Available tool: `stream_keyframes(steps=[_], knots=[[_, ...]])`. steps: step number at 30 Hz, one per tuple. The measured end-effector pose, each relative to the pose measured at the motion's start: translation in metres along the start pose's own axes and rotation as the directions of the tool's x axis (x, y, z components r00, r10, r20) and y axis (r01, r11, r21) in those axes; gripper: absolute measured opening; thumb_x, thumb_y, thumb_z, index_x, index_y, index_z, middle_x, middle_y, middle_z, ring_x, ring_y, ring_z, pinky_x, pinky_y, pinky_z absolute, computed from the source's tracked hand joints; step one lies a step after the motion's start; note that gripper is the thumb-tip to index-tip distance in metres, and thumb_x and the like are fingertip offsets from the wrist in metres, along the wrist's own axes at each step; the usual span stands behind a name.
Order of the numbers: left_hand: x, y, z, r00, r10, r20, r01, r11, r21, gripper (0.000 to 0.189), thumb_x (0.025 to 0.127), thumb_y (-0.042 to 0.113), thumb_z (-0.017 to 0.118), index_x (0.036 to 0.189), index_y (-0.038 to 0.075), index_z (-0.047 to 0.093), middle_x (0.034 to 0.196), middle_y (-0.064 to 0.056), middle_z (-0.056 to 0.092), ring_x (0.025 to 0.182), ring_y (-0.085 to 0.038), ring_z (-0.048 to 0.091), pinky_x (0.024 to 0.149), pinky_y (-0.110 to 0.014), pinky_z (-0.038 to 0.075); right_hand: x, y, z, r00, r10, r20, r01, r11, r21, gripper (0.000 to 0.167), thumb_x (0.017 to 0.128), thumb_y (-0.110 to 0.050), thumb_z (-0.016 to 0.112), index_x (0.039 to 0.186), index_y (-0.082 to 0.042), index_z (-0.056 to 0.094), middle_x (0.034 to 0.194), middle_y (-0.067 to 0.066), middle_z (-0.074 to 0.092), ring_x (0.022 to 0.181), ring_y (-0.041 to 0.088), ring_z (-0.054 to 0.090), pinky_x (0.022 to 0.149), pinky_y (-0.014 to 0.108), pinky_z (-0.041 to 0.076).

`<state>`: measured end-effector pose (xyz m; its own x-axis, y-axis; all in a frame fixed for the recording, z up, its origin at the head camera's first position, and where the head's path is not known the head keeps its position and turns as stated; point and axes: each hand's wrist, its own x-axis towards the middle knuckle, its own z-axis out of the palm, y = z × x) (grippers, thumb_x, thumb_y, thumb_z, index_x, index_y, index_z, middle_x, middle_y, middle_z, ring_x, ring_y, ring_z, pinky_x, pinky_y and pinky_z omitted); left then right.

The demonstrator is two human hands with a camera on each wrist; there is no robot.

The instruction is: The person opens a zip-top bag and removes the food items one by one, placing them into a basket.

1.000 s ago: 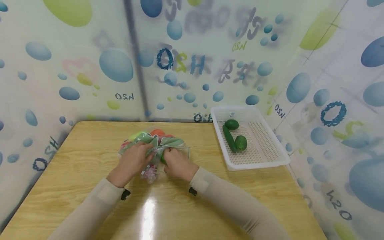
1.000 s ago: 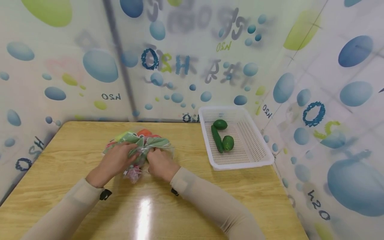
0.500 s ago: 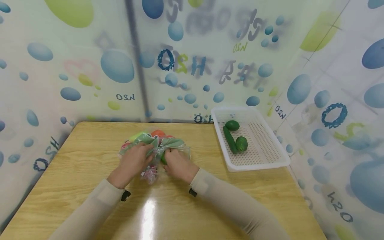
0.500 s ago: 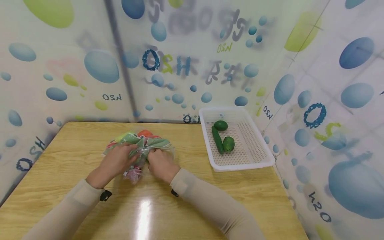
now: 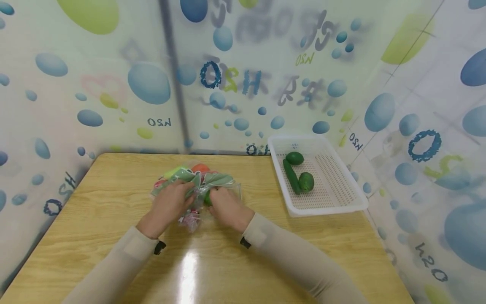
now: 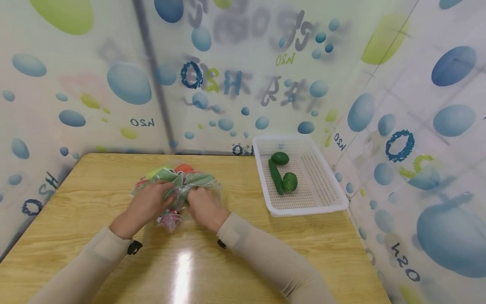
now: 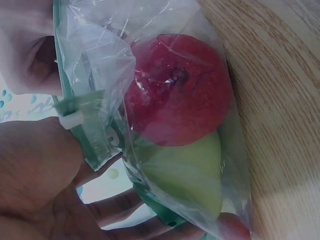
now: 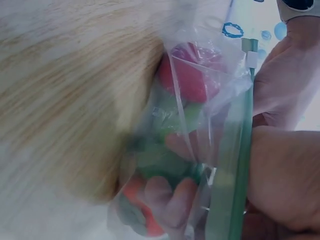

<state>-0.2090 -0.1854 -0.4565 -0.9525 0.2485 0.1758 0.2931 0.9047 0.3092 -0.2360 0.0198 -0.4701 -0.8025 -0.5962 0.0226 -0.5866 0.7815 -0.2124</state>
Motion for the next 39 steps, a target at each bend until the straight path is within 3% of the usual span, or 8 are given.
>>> stream_keyframes(steps=[4,9,12,17,20,28,39], knots=[[0.0,0.0,0.0,1.0,0.003,-0.002,-0.003,1.0,-0.001,0.026,0.106,0.014,0.085,0.129,0.002,0.083,0.127,-0.027,0.082,0.111,-0.046,0.081,0.091,-0.063,0.069,-0.006,-0.007,-0.012,1.0,-0.008,-0.014,0.006,0.996,-0.092,0.032,0.104,-0.02,0.089,0.13,-0.003,0.079,0.126,0.013,0.083,0.104,0.021,0.083,0.087,0.028,0.07],[-0.001,0.0,-0.001,1.0,0.0,0.006,0.0,1.0,-0.005,0.029,0.106,0.014,0.084,0.131,0.001,0.082,0.127,-0.028,0.082,0.111,-0.047,0.081,0.092,-0.064,0.069,-0.017,-0.014,-0.026,0.999,-0.03,-0.04,0.019,0.972,-0.233,0.028,0.107,-0.02,0.085,0.131,-0.007,0.081,0.134,0.011,0.082,0.112,0.023,0.083,0.089,0.032,0.071],[-0.001,0.0,-0.002,1.0,-0.007,0.013,0.007,1.0,-0.003,0.031,0.106,0.014,0.085,0.134,0.0,0.082,0.129,-0.028,0.082,0.113,-0.047,0.08,0.092,-0.064,0.069,-0.022,-0.016,-0.033,0.999,-0.032,-0.034,0.021,0.959,-0.282,0.033,0.106,-0.022,0.087,0.135,-0.009,0.081,0.142,0.011,0.08,0.121,0.025,0.081,0.092,0.035,0.072],[-0.001,0.0,-0.002,1.0,0.001,0.004,-0.001,1.0,-0.004,0.03,0.105,0.014,0.086,0.132,0.001,0.083,0.128,-0.028,0.083,0.11,-0.046,0.081,0.09,-0.063,0.069,-0.032,-0.018,-0.046,1.0,-0.017,0.004,0.018,0.946,-0.325,0.038,0.103,-0.023,0.089,0.138,-0.011,0.081,0.14,0.008,0.082,0.128,0.026,0.08,0.102,0.038,0.071],[-0.002,0.0,-0.002,1.0,0.006,0.001,-0.006,1.0,-0.011,0.03,0.105,0.013,0.086,0.132,0.001,0.083,0.128,-0.028,0.083,0.111,-0.046,0.081,0.091,-0.063,0.069,-0.038,-0.016,-0.053,1.0,-0.013,0.01,0.015,0.95,-0.311,0.039,0.103,-0.021,0.087,0.14,-0.012,0.081,0.139,0.008,0.082,0.128,0.027,0.079,0.101,0.039,0.071],[-0.002,0.0,-0.002,1.0,0.014,-0.007,-0.014,1.0,-0.019,0.028,0.106,0.013,0.084,0.132,0.001,0.083,0.129,-0.027,0.083,0.113,-0.047,0.081,0.092,-0.064,0.069,-0.053,-0.001,-0.071,0.999,-0.005,-0.045,-0.001,0.991,-0.137,0.04,0.103,-0.006,0.078,0.142,-0.015,0.08,0.13,0.009,0.083,0.106,0.03,0.077,0.072,0.042,0.07],[-0.001,-0.001,-0.001,1.0,0.02,-0.007,-0.021,1.0,-0.019,0.03,0.106,0.014,0.084,0.133,0.0,0.082,0.13,-0.027,0.083,0.115,-0.047,0.081,0.096,-0.064,0.069,-0.064,0.013,-0.084,0.997,-0.031,-0.069,0.026,0.997,-0.069,0.039,0.103,-0.007,0.084,0.14,-0.009,0.075,0.124,0.011,0.081,0.102,0.028,0.072,0.078,0.044,0.069]])
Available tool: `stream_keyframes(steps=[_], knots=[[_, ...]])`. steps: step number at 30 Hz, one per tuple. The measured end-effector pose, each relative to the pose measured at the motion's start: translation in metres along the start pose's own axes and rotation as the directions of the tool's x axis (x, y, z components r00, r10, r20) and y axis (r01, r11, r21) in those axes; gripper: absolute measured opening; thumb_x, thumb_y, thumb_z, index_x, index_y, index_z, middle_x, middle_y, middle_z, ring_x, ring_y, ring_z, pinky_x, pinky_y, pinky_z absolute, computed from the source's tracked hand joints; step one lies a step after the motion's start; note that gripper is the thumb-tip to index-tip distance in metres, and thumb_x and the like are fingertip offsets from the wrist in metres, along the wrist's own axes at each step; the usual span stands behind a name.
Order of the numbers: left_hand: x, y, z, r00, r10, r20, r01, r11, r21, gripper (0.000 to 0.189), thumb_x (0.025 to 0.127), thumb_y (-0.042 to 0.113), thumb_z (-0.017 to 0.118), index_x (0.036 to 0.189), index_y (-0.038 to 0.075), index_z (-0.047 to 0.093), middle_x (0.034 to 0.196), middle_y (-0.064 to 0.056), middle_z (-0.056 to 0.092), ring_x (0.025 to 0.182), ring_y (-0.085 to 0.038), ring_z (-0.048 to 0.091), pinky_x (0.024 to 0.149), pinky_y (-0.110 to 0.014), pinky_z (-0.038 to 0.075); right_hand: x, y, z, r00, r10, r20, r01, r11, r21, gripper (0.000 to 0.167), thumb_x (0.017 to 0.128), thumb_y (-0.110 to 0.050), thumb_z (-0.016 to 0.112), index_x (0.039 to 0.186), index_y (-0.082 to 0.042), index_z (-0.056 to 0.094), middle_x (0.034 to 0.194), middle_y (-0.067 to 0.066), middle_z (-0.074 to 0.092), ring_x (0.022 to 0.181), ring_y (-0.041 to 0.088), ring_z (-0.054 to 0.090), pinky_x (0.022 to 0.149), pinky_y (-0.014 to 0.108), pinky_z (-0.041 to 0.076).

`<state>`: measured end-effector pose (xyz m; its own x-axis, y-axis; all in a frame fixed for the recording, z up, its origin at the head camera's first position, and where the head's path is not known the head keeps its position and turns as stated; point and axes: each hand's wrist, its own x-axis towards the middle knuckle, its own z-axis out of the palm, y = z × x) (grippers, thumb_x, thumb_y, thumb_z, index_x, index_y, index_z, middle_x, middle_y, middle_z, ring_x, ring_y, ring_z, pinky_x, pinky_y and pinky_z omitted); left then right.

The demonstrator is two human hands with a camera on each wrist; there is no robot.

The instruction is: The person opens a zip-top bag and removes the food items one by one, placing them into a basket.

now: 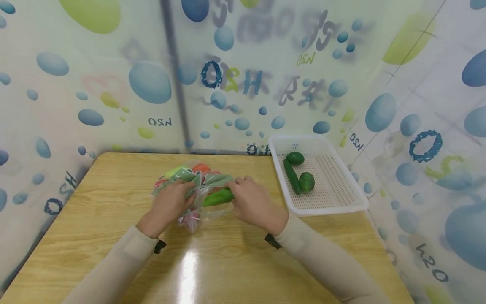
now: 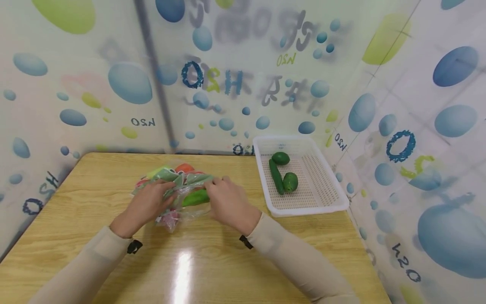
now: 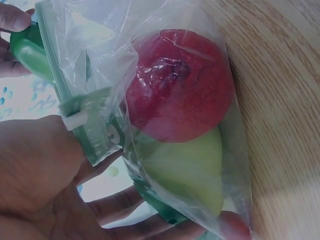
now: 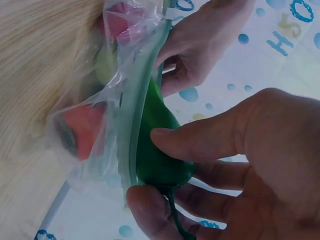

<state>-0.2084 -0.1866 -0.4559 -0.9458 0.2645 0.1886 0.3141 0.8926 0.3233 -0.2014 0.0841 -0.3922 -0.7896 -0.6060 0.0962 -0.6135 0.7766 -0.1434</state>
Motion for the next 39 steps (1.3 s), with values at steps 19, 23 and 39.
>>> stream_keyframes(steps=[19,23,39], knots=[[-0.001,-0.001,0.001,1.0,-0.028,0.012,0.028,1.0,-0.002,0.031,0.107,0.015,0.084,0.135,0.0,0.082,0.131,-0.028,0.082,0.115,-0.047,0.081,0.095,-0.064,0.068,-0.006,0.028,-0.011,0.996,0.038,-0.079,-0.032,0.996,0.081,0.041,0.101,0.005,0.079,0.14,-0.006,0.076,0.134,0.015,0.084,0.124,0.039,0.075,0.109,0.056,0.064],[-0.002,-0.001,0.001,1.0,-0.023,0.004,0.023,1.0,-0.007,0.029,0.107,0.015,0.084,0.133,0.001,0.083,0.131,-0.028,0.082,0.115,-0.046,0.081,0.095,-0.063,0.068,-0.009,0.037,-0.015,0.991,0.083,-0.109,-0.08,0.996,0.032,0.041,0.101,0.002,0.082,0.14,-0.011,0.077,0.135,0.01,0.085,0.131,0.039,0.072,0.111,0.06,0.057],[-0.001,0.0,-0.001,1.0,-0.002,-0.009,0.002,1.0,-0.01,0.026,0.108,0.016,0.084,0.129,0.001,0.084,0.128,-0.027,0.083,0.112,-0.045,0.081,0.092,-0.062,0.069,-0.017,0.084,-0.031,0.984,0.129,-0.126,-0.122,0.991,0.057,0.039,0.1,0.011,0.071,0.138,0.002,0.069,0.115,0.019,0.08,0.102,0.034,0.071,0.094,0.052,0.066]])
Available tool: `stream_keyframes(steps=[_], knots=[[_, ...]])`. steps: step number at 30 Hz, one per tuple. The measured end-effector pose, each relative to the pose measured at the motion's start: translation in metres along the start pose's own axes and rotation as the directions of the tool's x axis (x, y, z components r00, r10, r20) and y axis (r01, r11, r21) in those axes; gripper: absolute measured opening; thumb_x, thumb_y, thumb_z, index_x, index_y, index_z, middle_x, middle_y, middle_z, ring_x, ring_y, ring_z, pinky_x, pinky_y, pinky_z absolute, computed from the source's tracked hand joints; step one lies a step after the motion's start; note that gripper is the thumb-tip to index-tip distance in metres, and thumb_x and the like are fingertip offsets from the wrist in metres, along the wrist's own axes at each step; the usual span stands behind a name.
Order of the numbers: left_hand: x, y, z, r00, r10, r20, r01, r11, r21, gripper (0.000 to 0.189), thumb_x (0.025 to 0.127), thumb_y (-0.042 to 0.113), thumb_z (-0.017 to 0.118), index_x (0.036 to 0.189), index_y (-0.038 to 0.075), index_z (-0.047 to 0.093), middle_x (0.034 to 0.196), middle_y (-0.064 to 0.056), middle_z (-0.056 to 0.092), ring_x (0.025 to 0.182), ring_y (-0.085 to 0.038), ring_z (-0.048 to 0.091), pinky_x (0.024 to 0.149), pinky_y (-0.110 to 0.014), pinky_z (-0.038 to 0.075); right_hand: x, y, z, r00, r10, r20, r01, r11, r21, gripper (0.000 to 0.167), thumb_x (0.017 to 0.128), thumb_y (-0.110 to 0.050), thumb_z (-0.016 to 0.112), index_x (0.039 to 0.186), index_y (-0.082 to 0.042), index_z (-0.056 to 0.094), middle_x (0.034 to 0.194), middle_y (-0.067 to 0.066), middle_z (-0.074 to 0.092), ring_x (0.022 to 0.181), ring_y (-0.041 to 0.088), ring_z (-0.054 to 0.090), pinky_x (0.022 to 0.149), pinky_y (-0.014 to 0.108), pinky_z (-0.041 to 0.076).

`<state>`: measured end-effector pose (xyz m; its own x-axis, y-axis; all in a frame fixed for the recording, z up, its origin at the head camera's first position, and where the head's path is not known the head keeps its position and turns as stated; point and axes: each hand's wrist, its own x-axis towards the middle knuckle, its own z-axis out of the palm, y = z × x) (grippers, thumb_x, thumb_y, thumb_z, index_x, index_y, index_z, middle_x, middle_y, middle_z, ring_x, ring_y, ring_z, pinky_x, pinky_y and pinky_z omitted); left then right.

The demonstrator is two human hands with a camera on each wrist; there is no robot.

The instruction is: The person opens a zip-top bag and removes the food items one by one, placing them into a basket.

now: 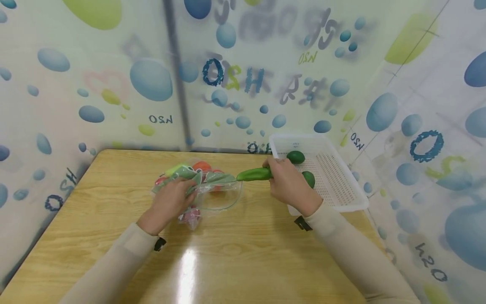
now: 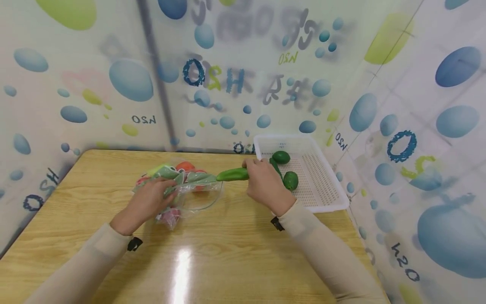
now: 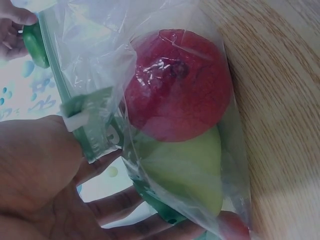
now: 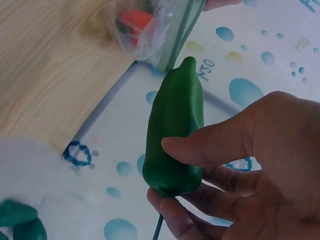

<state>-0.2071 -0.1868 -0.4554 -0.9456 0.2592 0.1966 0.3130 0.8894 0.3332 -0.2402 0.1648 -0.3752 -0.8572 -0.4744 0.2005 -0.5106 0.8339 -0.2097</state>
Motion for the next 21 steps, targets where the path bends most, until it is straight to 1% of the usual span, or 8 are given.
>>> stream_keyframes(steps=[3,6,9,12,14,16,19,21], knots=[[0.0,0.0,0.0,1.0,-0.001,-0.003,0.001,1.0,0.001,0.025,0.109,0.016,0.083,0.129,0.002,0.084,0.128,-0.027,0.083,0.113,-0.046,0.081,0.092,-0.062,0.069,0.003,0.012,-0.004,0.999,0.036,0.023,-0.037,0.999,0.013,0.04,0.102,0.01,0.067,0.143,0.005,0.065,0.116,0.021,0.078,0.097,0.033,0.073,0.09,0.051,0.068],[0.0,0.0,0.0,1.0,0.004,-0.007,-0.004,1.0,0.005,0.025,0.109,0.017,0.083,0.128,0.002,0.085,0.128,-0.028,0.083,0.112,-0.046,0.082,0.091,-0.062,0.069,0.006,0.025,-0.009,0.996,0.08,0.042,-0.081,0.997,0.013,0.046,0.105,0.007,0.064,0.15,0.008,0.06,0.119,0.025,0.078,0.094,0.034,0.075,0.087,0.052,0.068],[0.0,0.0,0.0,1.0,0.005,-0.008,-0.005,1.0,0.007,0.025,0.108,0.017,0.083,0.128,0.002,0.085,0.128,-0.028,0.083,0.113,-0.046,0.082,0.091,-0.062,0.069,0.008,0.037,-0.015,0.989,0.131,0.063,-0.132,0.991,0.011,0.05,0.106,0.003,0.063,0.156,0.01,0.056,0.126,0.029,0.077,0.102,0.037,0.076,0.094,0.056,0.067],[0.0,0.0,0.0,1.0,0.001,-0.004,-0.001,1.0,0.007,0.026,0.109,0.017,0.083,0.129,0.001,0.084,0.129,-0.028,0.083,0.114,-0.047,0.081,0.093,-0.063,0.069,0.011,0.049,-0.019,0.978,0.188,0.095,-0.191,0.981,0.024,0.052,0.106,0.002,0.062,0.156,0.011,0.056,0.131,0.031,0.075,0.111,0.039,0.075,0.1,0.058,0.065],[0.0,0.0,-0.001,1.0,-0.001,-0.001,0.001,1.0,0.008,0.027,0.109,0.018,0.083,0.13,0.001,0.084,0.129,-0.028,0.083,0.113,-0.047,0.081,0.093,-0.063,0.069,0.014,0.057,-0.022,0.967,0.222,0.122,-0.228,0.973,0.037,0.052,0.105,0.001,0.062,0.155,0.012,0.056,0.131,0.031,0.074,0.109,0.039,0.075,0.096,0.057,0.067],[0.0,0.0,-0.001,1.0,-0.006,0.001,0.006,1.0,0.004,0.027,0.109,0.018,0.083,0.13,0.001,0.084,0.13,-0.029,0.083,0.113,-0.047,0.082,0.093,-0.063,0.069,0.016,0.064,-0.023,0.957,0.246,0.154,-0.256,0.965,0.047,0.053,0.104,-0.001,0.061,0.154,0.013,0.056,0.127,0.032,0.074,0.104,0.038,0.075,0.088,0.052,0.069],[0.0,0.0,-0.002,1.0,-0.008,0.002,0.008,1.0,-0.002,0.028,0.109,0.017,0.083,0.131,0.001,0.084,0.13,-0.029,0.082,0.113,-0.047,0.082,0.094,-0.064,0.069,0.021,0.076,-0.024,0.936,0.291,0.197,-0.305,0.951,0.046,0.052,0.103,-0.005,0.061,0.151,0.014,0.055,0.119,0.031,0.073,0.095,0.036,0.077,0.076,0.045,0.069],[0.0,0.0,-0.001,1.0,-0.008,0.002,0.008,1.0,-0.006,0.027,0.109,0.016,0.082,0.131,0.0,0.084,0.13,-0.029,0.082,0.113,-0.047,0.082,0.094,-0.063,0.069,0.025,0.083,-0.025,0.922,0.316,0.225,-0.334,0.942,0.044,0.048,0.102,-0.007,0.061,0.144,0.016,0.055,0.112,0.03,0.072,0.09,0.035,0.076,0.071,0.043,0.069]])
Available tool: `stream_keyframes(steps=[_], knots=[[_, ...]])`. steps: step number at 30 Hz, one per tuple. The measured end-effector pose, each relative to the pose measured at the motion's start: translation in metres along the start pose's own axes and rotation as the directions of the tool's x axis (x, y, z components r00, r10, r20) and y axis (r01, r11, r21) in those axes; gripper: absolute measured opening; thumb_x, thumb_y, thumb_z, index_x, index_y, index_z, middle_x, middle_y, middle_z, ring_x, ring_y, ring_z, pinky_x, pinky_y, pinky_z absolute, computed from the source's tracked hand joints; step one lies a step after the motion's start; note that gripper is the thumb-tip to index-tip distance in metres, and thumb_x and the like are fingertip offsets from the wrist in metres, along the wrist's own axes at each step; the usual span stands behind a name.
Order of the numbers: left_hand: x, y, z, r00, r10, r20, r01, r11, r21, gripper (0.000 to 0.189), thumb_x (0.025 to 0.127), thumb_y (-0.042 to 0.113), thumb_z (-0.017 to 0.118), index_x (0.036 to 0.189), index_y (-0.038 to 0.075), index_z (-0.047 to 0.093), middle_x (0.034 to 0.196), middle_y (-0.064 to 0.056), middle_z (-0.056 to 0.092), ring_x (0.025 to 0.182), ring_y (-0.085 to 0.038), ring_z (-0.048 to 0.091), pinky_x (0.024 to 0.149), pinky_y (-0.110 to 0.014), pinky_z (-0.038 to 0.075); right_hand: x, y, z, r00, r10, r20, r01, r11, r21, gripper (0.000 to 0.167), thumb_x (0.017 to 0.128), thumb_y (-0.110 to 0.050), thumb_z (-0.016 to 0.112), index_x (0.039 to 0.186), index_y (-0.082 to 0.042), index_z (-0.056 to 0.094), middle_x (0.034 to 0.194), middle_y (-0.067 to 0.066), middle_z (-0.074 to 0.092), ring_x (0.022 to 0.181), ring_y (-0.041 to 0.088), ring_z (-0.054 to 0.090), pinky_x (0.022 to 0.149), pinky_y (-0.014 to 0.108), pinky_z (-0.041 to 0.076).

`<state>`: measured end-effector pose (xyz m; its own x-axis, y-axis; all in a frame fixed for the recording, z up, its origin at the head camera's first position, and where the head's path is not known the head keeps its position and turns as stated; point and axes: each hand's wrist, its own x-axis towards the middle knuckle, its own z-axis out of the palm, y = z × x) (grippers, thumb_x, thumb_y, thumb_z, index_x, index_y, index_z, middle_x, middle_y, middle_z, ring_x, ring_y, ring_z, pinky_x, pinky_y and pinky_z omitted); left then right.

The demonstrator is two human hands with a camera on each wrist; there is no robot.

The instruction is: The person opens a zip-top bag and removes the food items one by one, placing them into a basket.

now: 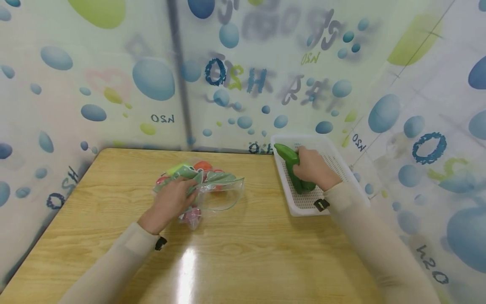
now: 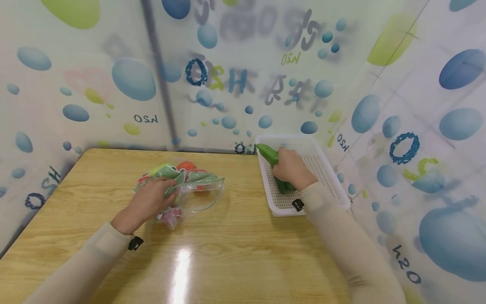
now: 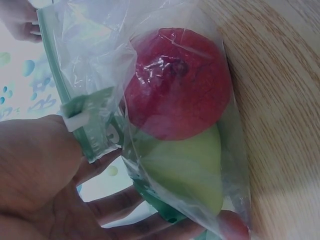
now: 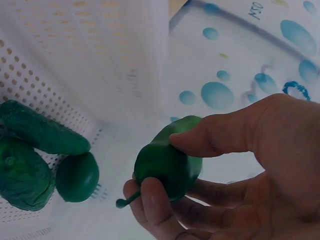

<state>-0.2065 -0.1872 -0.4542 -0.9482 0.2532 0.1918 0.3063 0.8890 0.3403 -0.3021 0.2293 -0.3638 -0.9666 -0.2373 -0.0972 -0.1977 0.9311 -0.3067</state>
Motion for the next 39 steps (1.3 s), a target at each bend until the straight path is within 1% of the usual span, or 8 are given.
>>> stream_keyframes(steps=[6,12,19,23,28,32,36,39], knots=[[0.0,0.0,0.001,1.0,-0.001,0.0,0.001,1.0,0.0,0.026,0.108,0.016,0.083,0.13,0.002,0.084,0.129,-0.027,0.083,0.112,-0.045,0.082,0.091,-0.062,0.069,0.014,0.014,-0.002,0.996,0.053,0.075,-0.05,0.998,-0.036,0.023,0.1,-0.009,0.064,0.114,0.009,0.064,0.095,0.02,0.069,0.081,0.03,0.071,0.068,0.037,0.062],[0.0,0.001,0.001,1.0,-0.005,0.01,0.005,1.0,0.003,0.027,0.107,0.017,0.084,0.13,0.003,0.084,0.129,-0.027,0.083,0.109,-0.044,0.082,0.088,-0.061,0.069,0.024,0.02,0.001,0.986,0.078,0.147,-0.069,0.995,-0.066,0.011,0.099,-0.01,0.067,0.101,0.0,0.063,0.09,0.013,0.065,0.081,0.026,0.065,0.071,0.034,0.057],[0.0,0.002,0.002,1.0,-0.012,0.015,0.012,1.0,0.01,0.028,0.108,0.017,0.084,0.132,0.003,0.084,0.131,-0.027,0.083,0.113,-0.045,0.082,0.091,-0.062,0.069,0.033,0.018,0.005,0.982,0.074,0.172,-0.069,0.997,-0.035,0.025,0.101,-0.014,0.073,0.08,-0.009,0.061,0.075,0.002,0.058,0.073,0.019,0.06,0.067,0.03,0.053],[0.0,0.002,0.002,1.0,-0.012,0.016,0.012,1.0,0.008,0.027,0.108,0.017,0.084,0.131,0.003,0.084,0.13,-0.027,0.083,0.112,-0.045,0.082,0.09,-0.062,0.069,0.037,0.018,0.009,0.98,0.081,0.183,-0.074,0.996,-0.044,0.032,0.103,-0.016,0.076,0.076,-0.012,0.059,0.072,-0.001,0.054,0.071,0.017,0.057,0.067,0.03,0.05],[0.001,0.001,0.001,1.0,-0.014,0.017,0.014,1.0,0.002,0.026,0.108,0.017,0.084,0.129,0.003,0.084,0.129,-0.027,0.083,0.111,-0.043,0.082,0.089,-0.061,0.069,0.041,0.016,0.012,0.977,0.084,0.197,-0.077,0.996,-0.047,0.03,0.107,-0.018,0.08,0.082,-0.008,0.066,0.073,0.001,0.06,0.071,0.016,0.061,0.067,0.029,0.052],[0.001,0.001,0.001,1.0,-0.014,0.014,0.014,1.0,0.0,0.026,0.108,0.016,0.084,0.13,0.002,0.084,0.127,-0.026,0.083,0.11,-0.043,0.082,0.089,-0.061,0.069,0.043,0.017,0.013,0.976,0.079,0.205,-0.073,0.997,-0.039,0.022,0.107,-0.018,0.081,0.101,0.002,0.076,0.085,0.008,0.072,0.077,0.019,0.07,0.071,0.03,0.058],[0.002,0.0,0.001,1.0,-0.01,0.008,0.01,1.0,0.004,0.024,0.107,0.015,0.084,0.128,0.002,0.084,0.125,-0.026,0.084,0.107,-0.041,0.081,0.087,-0.06,0.069,0.041,0.017,0.012,0.975,0.079,0.21,-0.071,0.996,-0.046,0.044,0.11,-0.02,0.08,0.137,0.014,0.073,0.121,0.027,0.081,0.09,0.025,0.079,0.085,0.04,0.068],[0.002,-0.001,0.0,1.0,-0.006,0.004,0.006,1.0,0.008,0.025,0.107,0.015,0.084,0.128,0.002,0.084,0.125,-0.026,0.084,0.107,-0.042,0.081,0.087,-0.06,0.069,0.04,0.017,0.014,0.981,0.067,0.184,-0.059,0.997,-0.047,0.056,0.111,-0.022,0.079,0.151,0.015,0.065,0.143,0.034,0.076,0.093,0.026,0.079,0.093,0.044,0.068]])
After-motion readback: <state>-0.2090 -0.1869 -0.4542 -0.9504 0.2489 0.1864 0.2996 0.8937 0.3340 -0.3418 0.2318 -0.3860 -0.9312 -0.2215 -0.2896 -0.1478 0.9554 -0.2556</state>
